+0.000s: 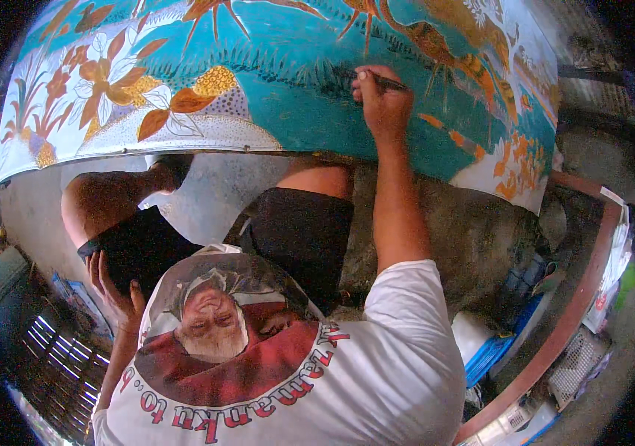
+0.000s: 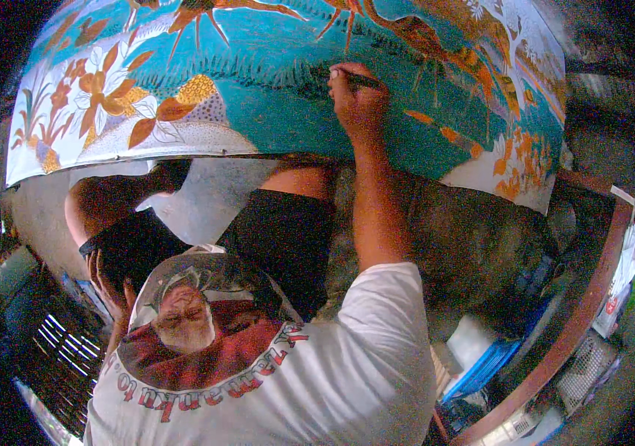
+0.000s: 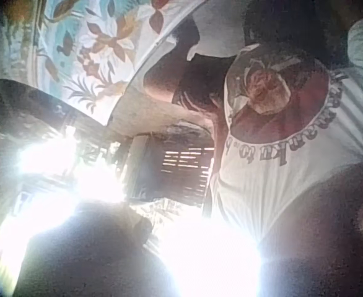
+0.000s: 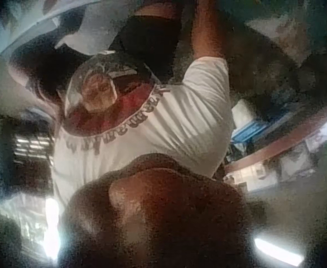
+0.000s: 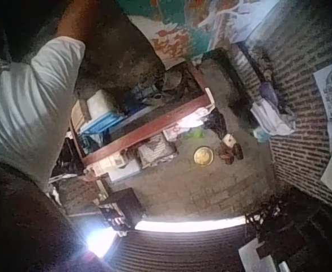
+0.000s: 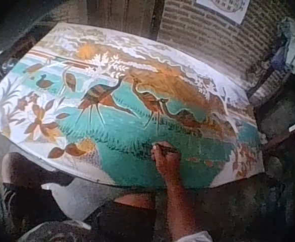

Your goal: Apply wax or paint to batik fabric using a small brush.

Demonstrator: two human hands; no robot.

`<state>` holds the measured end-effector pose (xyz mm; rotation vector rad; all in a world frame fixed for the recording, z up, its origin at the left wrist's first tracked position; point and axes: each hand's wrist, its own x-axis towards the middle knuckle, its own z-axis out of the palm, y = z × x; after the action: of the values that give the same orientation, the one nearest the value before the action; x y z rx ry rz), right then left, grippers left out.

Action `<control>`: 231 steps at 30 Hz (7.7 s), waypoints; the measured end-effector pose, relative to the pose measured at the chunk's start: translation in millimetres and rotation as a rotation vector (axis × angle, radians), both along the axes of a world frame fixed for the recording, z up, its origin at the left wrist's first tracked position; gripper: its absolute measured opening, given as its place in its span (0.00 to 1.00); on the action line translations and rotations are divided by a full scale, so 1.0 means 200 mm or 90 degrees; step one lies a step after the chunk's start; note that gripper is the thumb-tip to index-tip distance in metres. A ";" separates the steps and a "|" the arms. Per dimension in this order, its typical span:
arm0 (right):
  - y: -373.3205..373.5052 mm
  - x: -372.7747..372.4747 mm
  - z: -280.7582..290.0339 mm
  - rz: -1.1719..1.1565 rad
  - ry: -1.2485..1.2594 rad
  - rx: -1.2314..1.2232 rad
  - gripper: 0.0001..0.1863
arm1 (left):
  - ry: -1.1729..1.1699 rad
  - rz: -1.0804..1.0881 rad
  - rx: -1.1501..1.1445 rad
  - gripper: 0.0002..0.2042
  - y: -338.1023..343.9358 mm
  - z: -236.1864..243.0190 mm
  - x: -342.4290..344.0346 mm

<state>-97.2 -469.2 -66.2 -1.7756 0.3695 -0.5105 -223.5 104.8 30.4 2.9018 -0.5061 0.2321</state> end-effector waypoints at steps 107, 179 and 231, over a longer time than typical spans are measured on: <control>-0.26 -1.53 -0.07 -0.498 -0.129 0.481 0.19 | 0.031 -0.167 -0.150 0.35 -0.13 0.08 0.27; 0.65 1.10 0.16 -0.105 -0.012 0.331 0.14 | 1.237 -0.030 -0.954 0.47 0.09 0.17 1.09; 1.09 0.97 0.19 0.093 -0.124 -0.371 0.19 | 0.740 -0.869 0.314 0.18 -1.08 -0.38 0.95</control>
<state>97.1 -251.4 -27.6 -2.2652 -0.0593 -0.7303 -34.2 -111.0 -45.9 1.7307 -2.0603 -1.6998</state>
